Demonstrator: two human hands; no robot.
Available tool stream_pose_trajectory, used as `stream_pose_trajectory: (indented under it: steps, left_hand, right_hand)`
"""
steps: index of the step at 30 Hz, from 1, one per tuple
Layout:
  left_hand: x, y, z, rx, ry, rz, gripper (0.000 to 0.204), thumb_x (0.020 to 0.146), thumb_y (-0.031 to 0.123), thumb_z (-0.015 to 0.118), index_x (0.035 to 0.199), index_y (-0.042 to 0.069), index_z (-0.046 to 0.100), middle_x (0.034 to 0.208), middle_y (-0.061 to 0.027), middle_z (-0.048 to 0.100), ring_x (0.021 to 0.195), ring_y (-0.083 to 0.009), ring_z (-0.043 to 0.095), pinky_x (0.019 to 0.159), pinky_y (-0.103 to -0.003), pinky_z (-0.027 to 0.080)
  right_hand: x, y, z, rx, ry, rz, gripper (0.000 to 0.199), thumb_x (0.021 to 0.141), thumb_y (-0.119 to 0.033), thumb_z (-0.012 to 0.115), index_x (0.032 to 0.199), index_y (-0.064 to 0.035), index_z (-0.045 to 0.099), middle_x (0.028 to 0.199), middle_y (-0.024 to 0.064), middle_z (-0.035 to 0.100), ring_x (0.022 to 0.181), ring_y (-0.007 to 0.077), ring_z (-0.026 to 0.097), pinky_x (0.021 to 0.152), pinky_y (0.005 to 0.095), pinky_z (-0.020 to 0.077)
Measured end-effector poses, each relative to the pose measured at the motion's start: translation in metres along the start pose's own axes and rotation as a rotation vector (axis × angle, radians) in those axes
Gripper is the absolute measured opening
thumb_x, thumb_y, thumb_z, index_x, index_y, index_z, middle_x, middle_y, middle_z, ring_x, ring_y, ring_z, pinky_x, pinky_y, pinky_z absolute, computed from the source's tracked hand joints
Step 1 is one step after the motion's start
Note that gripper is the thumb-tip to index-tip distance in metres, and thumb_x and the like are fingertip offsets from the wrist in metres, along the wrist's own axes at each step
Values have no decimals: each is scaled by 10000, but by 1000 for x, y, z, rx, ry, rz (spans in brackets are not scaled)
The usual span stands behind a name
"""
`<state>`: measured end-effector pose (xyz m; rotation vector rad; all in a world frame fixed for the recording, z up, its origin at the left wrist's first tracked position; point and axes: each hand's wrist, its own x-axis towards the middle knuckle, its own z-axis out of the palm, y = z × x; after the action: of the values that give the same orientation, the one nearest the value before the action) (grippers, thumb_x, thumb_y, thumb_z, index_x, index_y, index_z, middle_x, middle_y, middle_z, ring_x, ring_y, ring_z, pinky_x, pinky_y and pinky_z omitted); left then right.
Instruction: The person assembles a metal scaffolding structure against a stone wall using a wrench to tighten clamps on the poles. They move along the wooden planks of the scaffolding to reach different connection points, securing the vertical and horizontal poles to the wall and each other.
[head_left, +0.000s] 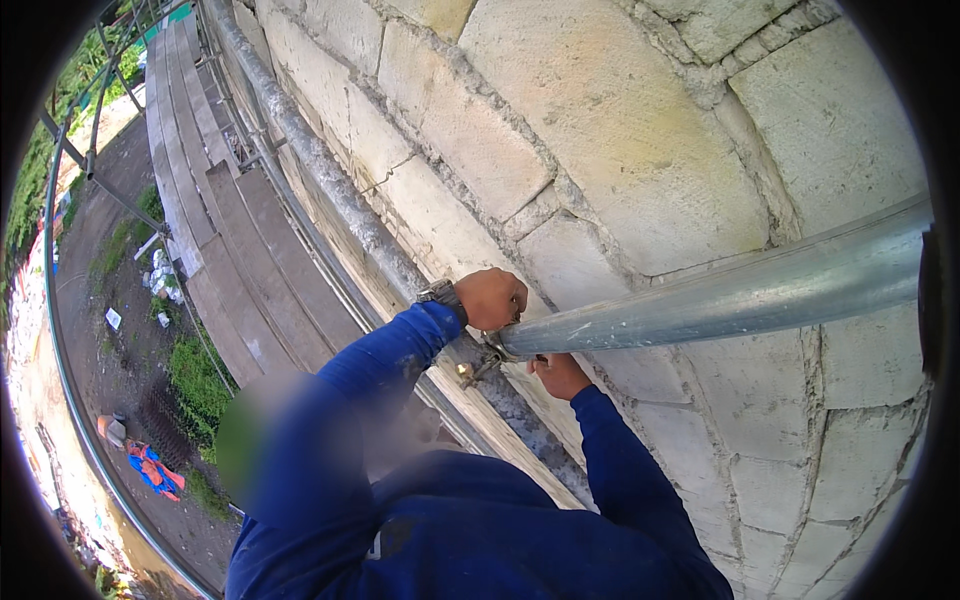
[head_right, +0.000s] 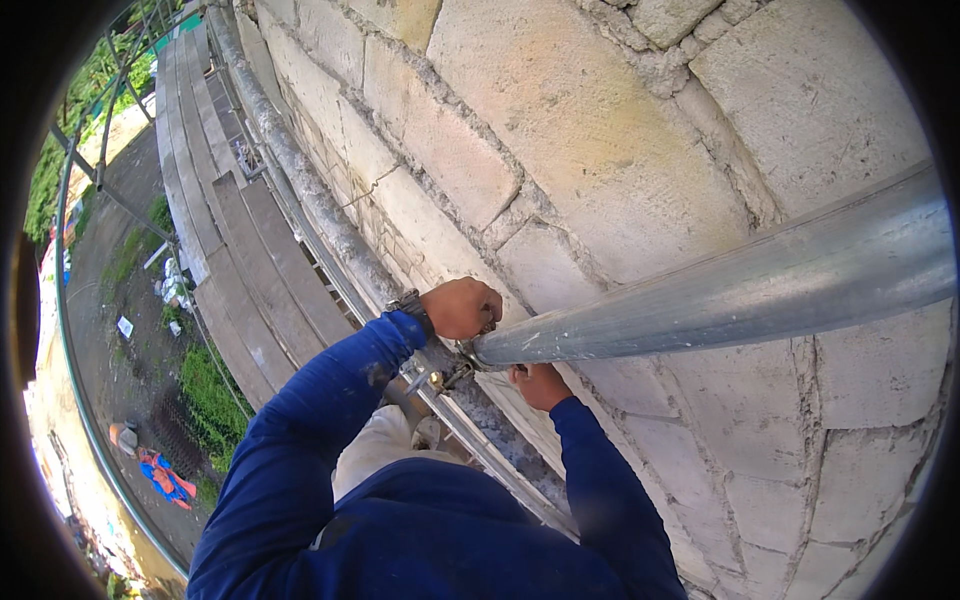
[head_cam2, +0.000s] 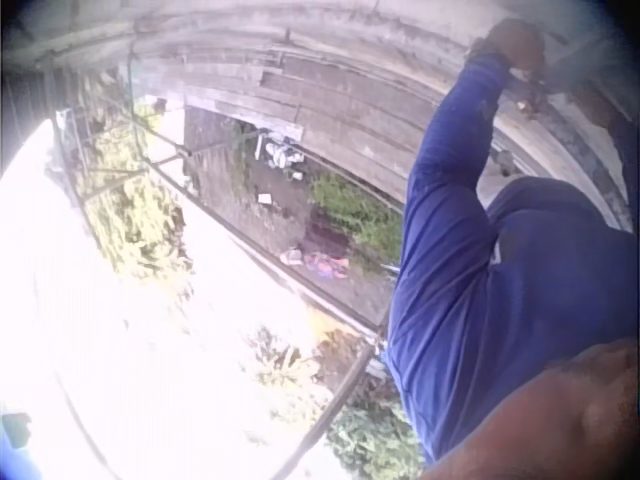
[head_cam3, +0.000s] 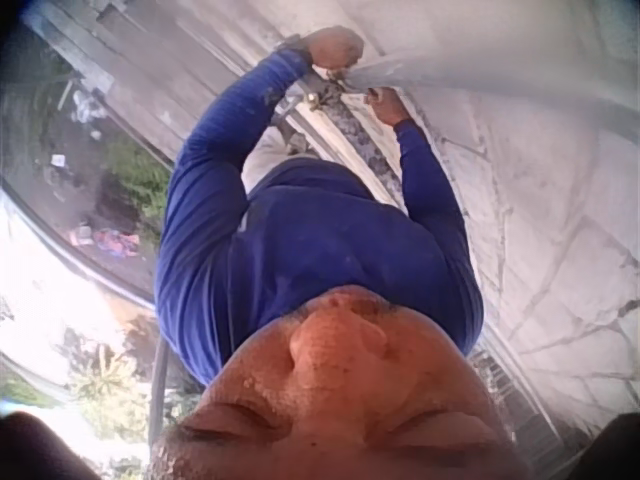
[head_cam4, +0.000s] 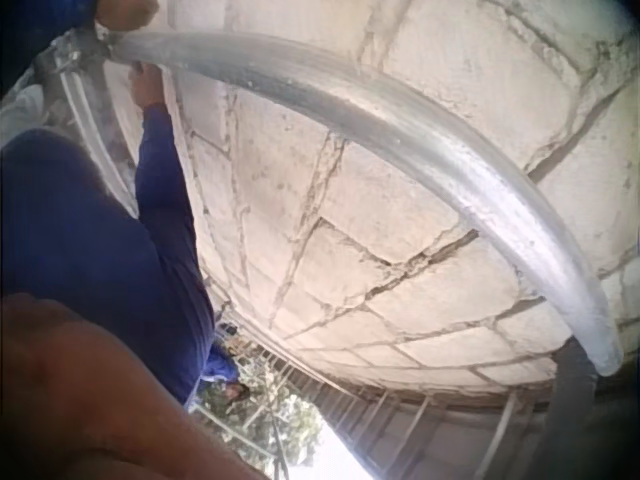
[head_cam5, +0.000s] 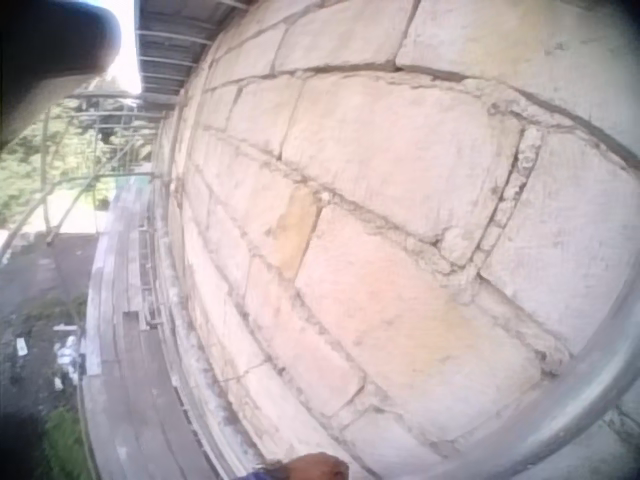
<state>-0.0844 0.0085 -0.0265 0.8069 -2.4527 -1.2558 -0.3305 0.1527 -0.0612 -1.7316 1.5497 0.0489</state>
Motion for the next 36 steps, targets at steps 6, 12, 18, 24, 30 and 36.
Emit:
stream_pose_trajectory:
  steps: [6,12,18,24,30,36]
  left_hand:
    - [-7,1,-10,-94,63,11,212,837,158,610,939,25,740,873,-210,731,849,-379,717,793,-454,562]
    - [7,-38,-8,151,45,361,251,943,99,623,1178,22,669,1161,-197,668,1093,-362,627,974,-461,474]
    - [22,-40,5,-124,240,189,241,958,163,651,1103,-29,655,1086,-136,664,1017,-250,617,913,-398,493]
    - [-45,82,-33,-369,1036,230,188,913,160,563,769,40,565,767,-89,570,716,-207,526,701,-381,471]
    - [-72,217,-39,-402,996,815,290,964,283,642,908,4,590,755,-112,557,650,-208,528,578,-360,437]
    - [-46,340,7,-596,322,913,475,914,414,753,1103,-5,631,843,-125,558,674,-216,517,583,-359,397]
  right_hand:
    - [40,-8,49,132,595,-127,188,898,-89,588,1058,-26,663,896,291,665,882,492,632,766,556,489]
    - [23,-28,25,325,573,114,112,822,-38,592,914,-27,654,909,254,697,917,465,673,768,539,516]
    - [-68,29,27,445,573,51,124,837,-92,605,872,-31,707,949,226,722,936,418,690,804,521,528]
    - [-125,65,80,257,891,26,103,802,-77,598,830,-33,688,872,220,704,849,423,677,749,515,516]
    - [-162,72,116,313,924,-54,77,762,-50,579,779,-37,653,809,194,693,801,404,671,704,490,502]
    - [-180,63,82,414,922,-177,77,756,-56,580,769,-32,653,806,193,693,804,392,672,711,484,503]
